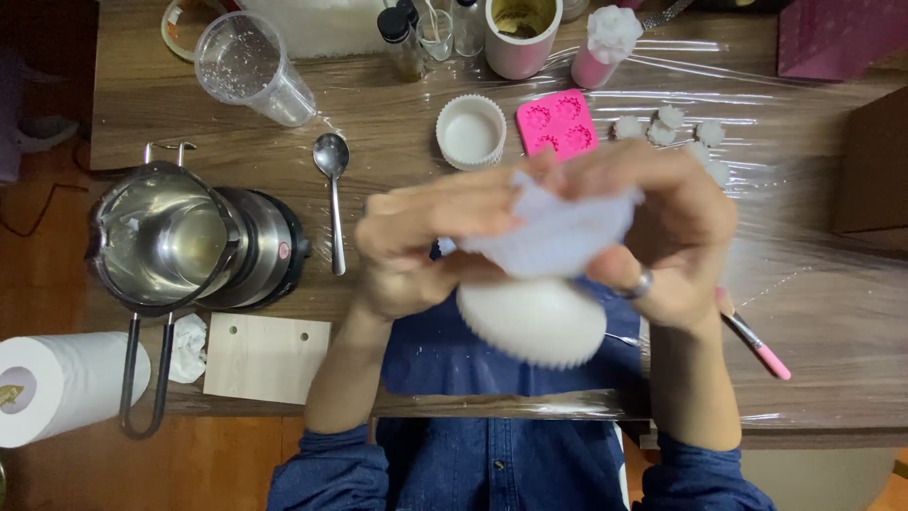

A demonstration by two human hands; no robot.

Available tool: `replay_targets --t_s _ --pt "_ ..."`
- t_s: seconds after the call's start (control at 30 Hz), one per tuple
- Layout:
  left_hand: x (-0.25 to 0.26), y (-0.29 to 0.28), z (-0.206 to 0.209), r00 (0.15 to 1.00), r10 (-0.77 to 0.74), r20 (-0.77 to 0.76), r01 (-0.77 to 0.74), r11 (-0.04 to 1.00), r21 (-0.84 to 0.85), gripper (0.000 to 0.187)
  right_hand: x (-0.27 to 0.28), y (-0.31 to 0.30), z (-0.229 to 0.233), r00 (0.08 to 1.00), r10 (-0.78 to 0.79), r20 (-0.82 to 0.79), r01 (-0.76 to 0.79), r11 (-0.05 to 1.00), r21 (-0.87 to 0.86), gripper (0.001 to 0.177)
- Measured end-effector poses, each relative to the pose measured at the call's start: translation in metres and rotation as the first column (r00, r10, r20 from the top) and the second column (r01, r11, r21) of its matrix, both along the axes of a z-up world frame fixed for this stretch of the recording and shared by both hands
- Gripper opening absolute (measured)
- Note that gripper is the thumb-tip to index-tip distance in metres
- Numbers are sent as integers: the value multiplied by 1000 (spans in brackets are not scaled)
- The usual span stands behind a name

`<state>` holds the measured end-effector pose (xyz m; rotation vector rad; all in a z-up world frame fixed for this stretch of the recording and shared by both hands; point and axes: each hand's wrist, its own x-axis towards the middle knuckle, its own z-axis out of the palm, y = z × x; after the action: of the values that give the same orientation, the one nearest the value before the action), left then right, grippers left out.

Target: The person is removing solidified wax residue from several silicone molds by peeling them back with their hands.

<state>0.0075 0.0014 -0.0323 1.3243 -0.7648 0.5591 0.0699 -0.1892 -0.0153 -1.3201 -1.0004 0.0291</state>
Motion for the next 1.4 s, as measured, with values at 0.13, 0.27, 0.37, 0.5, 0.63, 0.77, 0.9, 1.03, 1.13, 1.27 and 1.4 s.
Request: replay_targets --t_s 0.13,0.27,0.37,0.5,0.63,0.77,0.9,1.03,1.13,1.27,1.4 --pt "-10 1 11 950 311 -15 -309 948 83 21 -11 11 12 980 -200 -8 200 980 16 51" --pt "-9 -2 13 897 433 93 -438 898 45 22 -2 3 10 941 -281 190 263 958 113 46" --pt "-12 -3 13 852 520 56 -522 853 22 18 -17 3 28 899 -222 377 267 961 -72 65" --pt "-16 -2 10 813 576 81 -581 812 52 24 -31 3 20 833 -293 470 416 891 -182 93" --pt "-13 3 16 837 525 154 -532 847 9 18 -28 -6 14 910 -205 361 274 949 -153 93" --pt "-13 14 16 910 338 242 -359 932 51 27 -27 -13 15 999 -15 -49 11 996 -85 86" --pt "-18 17 35 924 226 309 -331 879 344 24 -19 -18 13 973 129 -190 -142 988 -56 83" --pt "-24 15 41 915 263 307 -369 854 368 12 -22 -16 19 998 45 -54 -49 996 -77 80" --pt "-32 15 51 944 223 245 -312 846 432 16 -19 -22 11 998 -1 70 7 996 -85 63" --pt "-37 14 50 991 130 -42 -105 924 367 38 -22 -18 23 947 -77 312 135 977 -166 54" --pt "-40 12 64 980 158 124 -197 870 453 14 -32 -7 45 895 -124 429 251 934 -255 31"
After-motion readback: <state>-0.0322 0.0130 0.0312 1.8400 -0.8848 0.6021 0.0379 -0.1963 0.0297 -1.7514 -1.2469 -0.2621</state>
